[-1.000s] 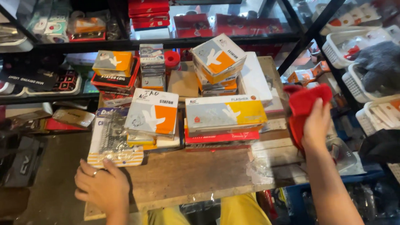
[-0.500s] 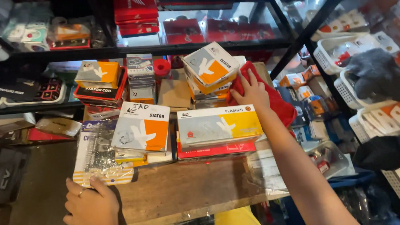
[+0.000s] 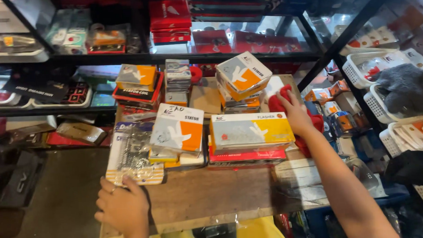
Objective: Cleaning and organizing boxes of motorcycle parts on a workbench.
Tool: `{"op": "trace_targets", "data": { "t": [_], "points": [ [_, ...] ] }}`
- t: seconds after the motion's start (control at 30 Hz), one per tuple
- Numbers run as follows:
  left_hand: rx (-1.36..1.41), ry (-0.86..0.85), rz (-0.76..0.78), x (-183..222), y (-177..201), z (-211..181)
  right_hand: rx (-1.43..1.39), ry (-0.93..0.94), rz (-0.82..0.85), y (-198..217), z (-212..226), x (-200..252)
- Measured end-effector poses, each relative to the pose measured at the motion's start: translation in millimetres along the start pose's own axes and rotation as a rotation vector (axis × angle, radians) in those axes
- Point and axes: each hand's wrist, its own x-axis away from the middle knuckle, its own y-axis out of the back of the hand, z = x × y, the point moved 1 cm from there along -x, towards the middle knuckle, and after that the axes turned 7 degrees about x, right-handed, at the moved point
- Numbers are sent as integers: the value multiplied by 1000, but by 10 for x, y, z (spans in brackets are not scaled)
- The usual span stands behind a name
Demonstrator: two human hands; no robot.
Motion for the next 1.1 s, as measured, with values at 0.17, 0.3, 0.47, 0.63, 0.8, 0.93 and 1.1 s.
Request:
{"op": "trace_targets", "data": {
  "t": [0.17,0.3,0.47,0.63,0.8,0.93,1.1],
  "points": [
    [40,25,27,-3,-7,59,67,26,-83,-125,-51,454],
    [103,22,38,-3,42,20,83,-78,-212,-172,-98,907],
    [69,-4,39,29,37,42,158,-36,-313,17,124,1590],
    [96,-36,55,58,4,49,178,-21,-29,213,-207,1989],
    [81,-54,24,72,-144,106,-300,-177,-476,720,-585,2122],
    [86,-69,28,91,-118,95,-317,163,-414,767,-235,1848],
    [80,-91,17,100,-137,109,-107,255,-182,72,-97,1338]
  ]
}}
